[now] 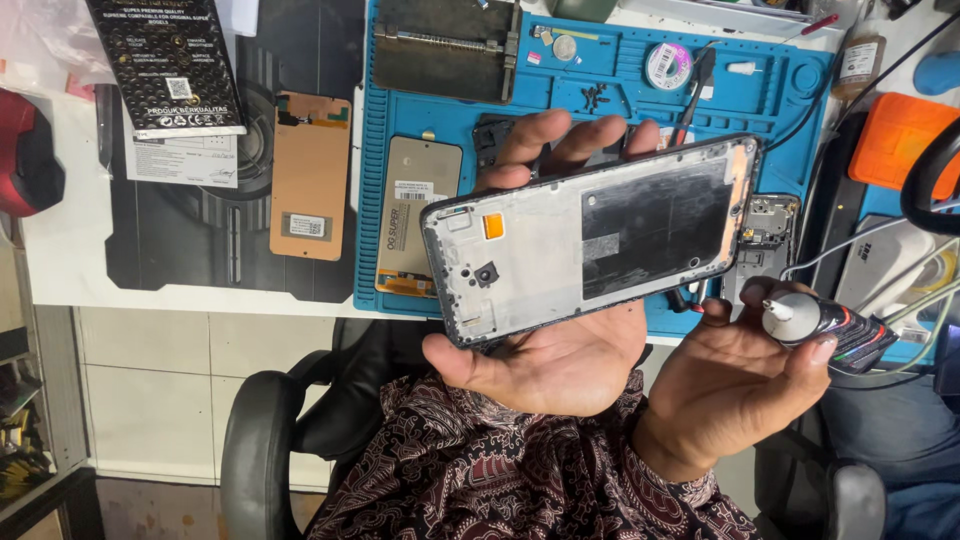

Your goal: The person repairs a disassembled smartphone at a workbench. They hold the phone frame, peel protective film from a replacement display assembly, apply adhesive from a tube to the frame, and use a screwdriver on the phone body while handling small components on the mat.

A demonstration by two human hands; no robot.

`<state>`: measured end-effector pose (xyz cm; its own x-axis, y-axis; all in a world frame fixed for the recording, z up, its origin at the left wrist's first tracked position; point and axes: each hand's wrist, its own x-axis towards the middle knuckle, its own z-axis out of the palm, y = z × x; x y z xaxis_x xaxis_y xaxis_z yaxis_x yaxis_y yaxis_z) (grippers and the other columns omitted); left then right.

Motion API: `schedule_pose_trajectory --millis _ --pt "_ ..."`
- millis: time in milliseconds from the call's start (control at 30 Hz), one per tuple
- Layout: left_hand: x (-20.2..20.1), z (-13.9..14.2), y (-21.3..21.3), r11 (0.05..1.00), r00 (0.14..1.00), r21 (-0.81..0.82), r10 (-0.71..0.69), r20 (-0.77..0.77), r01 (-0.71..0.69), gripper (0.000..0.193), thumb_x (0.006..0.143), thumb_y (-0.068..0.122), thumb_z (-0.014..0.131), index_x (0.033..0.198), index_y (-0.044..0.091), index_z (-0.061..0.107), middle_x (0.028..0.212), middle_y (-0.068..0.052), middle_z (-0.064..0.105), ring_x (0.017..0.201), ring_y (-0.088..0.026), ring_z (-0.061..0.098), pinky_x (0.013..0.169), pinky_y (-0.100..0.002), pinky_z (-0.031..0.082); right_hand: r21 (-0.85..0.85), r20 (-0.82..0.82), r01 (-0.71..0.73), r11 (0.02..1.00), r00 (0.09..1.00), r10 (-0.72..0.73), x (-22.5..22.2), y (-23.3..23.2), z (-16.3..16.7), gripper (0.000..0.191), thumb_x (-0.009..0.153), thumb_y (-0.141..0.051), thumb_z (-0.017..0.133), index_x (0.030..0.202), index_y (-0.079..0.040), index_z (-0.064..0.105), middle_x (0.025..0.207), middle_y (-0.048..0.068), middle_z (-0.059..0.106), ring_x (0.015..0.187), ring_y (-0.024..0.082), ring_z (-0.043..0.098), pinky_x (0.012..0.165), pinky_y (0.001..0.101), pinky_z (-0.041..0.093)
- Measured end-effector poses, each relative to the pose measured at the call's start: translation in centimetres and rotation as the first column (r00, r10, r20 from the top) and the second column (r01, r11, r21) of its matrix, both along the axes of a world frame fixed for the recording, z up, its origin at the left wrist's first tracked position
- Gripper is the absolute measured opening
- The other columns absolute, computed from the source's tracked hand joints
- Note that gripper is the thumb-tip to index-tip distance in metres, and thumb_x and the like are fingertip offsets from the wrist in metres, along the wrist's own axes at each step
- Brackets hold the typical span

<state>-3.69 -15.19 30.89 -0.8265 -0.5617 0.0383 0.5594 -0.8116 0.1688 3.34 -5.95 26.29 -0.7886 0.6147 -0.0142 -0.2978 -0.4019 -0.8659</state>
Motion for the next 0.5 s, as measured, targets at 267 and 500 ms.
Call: schedule_pose_trajectory --millis 267,500 --pt "0.5 -0.9 -0.1 0.992 0.984 0.055 -0.1 -0.145 0.109 0.085 0.1 0.081 0.044 0.137 0.005 0.051 0.149 -0.016 0.04 0.136 -0.035 0.047 0.122 -0.065 0.028 -0.035 -0.009 0.015 0.999 1.0 -0.016 -0.4 0.0 0.1 0.033 0.113 -0.036 0.059 0.12 -0.004 0.061 0.113 0.005 0.064 0.104 0.016 0.059 0.079 0.0304 0.048" --pt "0.5 -1.2 -0.3 0.988 0.978 0.07 -0.126 -0.167 0.139 0.085 0.1 0.081 0.043 0.138 0.005 0.05 0.151 -0.017 0.038 0.137 -0.037 0.045 0.12 -0.069 0.025 -0.038 -0.015 0.011 0.999 1.0 -0.012 -0.4 0.2 0.3 0.031 0.115 -0.035 0.059 0.117 -0.004 0.059 0.113 0.005 0.064 0.104 0.016 0.059 0.08 0.03 0.048"
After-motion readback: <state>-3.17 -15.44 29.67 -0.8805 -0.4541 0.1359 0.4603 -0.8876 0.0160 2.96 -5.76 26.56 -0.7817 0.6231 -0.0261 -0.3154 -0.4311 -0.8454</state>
